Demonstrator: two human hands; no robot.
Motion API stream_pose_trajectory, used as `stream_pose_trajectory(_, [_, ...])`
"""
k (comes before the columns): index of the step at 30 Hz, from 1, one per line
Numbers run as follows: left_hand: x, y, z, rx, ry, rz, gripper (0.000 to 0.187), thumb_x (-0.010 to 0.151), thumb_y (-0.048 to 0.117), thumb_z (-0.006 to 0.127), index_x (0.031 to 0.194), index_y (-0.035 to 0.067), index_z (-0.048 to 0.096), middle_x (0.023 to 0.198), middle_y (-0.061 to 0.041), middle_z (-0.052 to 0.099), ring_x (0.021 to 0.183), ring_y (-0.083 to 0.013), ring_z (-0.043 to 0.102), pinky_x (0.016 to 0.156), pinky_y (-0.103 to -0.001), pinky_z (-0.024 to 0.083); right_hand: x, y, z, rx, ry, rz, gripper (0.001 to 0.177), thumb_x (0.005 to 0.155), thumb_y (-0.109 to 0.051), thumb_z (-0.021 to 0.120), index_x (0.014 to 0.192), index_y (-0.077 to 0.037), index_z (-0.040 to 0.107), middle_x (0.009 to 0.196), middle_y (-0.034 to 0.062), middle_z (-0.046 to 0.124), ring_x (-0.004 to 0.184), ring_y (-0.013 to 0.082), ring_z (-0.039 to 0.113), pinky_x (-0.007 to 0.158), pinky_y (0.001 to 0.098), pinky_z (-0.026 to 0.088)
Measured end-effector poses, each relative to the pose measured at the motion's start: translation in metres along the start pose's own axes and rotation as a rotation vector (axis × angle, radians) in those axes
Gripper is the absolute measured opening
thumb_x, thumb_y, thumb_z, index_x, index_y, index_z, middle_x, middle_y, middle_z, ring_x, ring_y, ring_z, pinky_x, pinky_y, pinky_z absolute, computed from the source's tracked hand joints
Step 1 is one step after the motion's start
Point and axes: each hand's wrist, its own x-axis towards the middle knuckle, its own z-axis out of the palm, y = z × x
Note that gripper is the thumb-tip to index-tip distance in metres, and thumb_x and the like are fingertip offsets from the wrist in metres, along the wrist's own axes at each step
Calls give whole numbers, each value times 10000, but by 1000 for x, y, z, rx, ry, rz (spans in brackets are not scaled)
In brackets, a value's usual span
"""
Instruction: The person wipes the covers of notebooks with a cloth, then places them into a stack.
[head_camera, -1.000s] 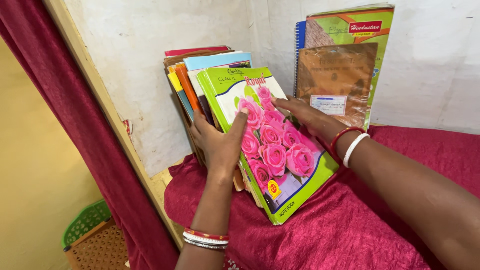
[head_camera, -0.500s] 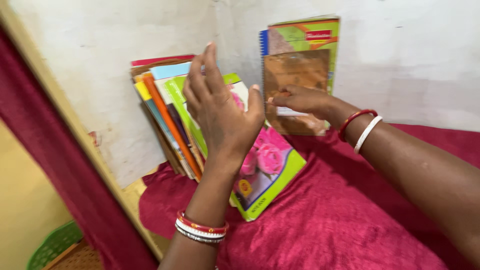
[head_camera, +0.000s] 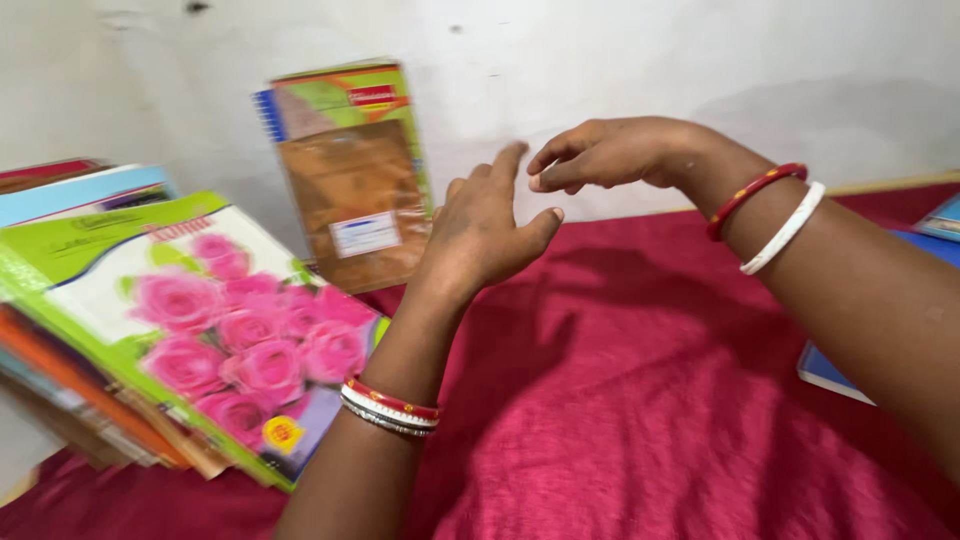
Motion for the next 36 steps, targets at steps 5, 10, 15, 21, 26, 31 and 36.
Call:
stream_pose_trajectory(5, [22, 57, 33, -230, -182, 124, 610, 827, 467, 678, 1290, 69, 655, 1108, -196, 738, 1048, -327, 713, 919, -433, 555, -73, 44, -45, -129, 128, 165, 625, 829, -467, 679, 1367, -147, 671, 1148, 159, 742, 1151, 247, 630, 1035, 413, 414])
stream_pose_trajectory(10, [38, 106, 60, -363, -308, 189, 588, 824, 453, 660, 1248, 45, 676, 1056, -187, 758, 987, -304, 748, 867, -407, 588, -144, 116, -76, -95, 318, 285, 688, 821, -476, 694, 1382, -85, 621, 1260, 131, 719, 1177, 223, 668, 1008, 379, 499])
stream_pose_trajectory(15, [52, 148, 88, -387, -398, 253, 559, 821, 469, 678, 1192, 52, 710, 1117, -180, 743, 1032, -297, 725, 896, -403, 568, -212, 184, -91, -214, 371, 523, 727, 806, -493, 754, 1408, -110, 614, 1311, 164, 701, 1222, 283, 652, 1031, 412, 501])
stream_pose_trajectory(21, [70, 189, 131, -427, -405, 384, 519, 799, 485, 709, 1070, 47, 772, 1122, -178, 743, 1055, -304, 710, 915, -403, 559, -253, 243, -73, -447, 223, 729, 863, 733, -524, 835, 1462, -185, 523, 1410, 127, 600, 1310, 286, 569, 1096, 402, 449])
stream_pose_trajectory(26, [95, 228, 184, -400, -517, 394, 499, 801, 497, 684, 1029, 66, 788, 1040, -176, 770, 999, -296, 737, 891, -397, 570, -260, 305, -73, -500, 224, 705, 657, 727, -355, 784, 1354, -181, 700, 1287, 100, 747, 1213, 255, 687, 1054, 370, 523])
stream_pose_trajectory(31, [134, 257, 261, -431, -532, 382, 501, 788, 495, 684, 993, 52, 799, 1027, -189, 764, 990, -308, 723, 896, -399, 553, -275, 344, -119, -46, 1062, 694, 680, 781, -238, 706, 1416, -47, 551, 1237, 251, 686, 1077, 353, 706, 907, 447, 553])
stream_pose_trajectory(36, [161, 284, 339, -599, -543, 174, 541, 766, 438, 666, 1044, -10, 788, 1075, -234, 779, 1037, -327, 756, 933, -389, 570, -279, 405, -138, -75, 1235, 665, 661, 847, -263, 716, 1411, 32, 533, 1258, 258, 668, 1108, 322, 687, 906, 402, 550])
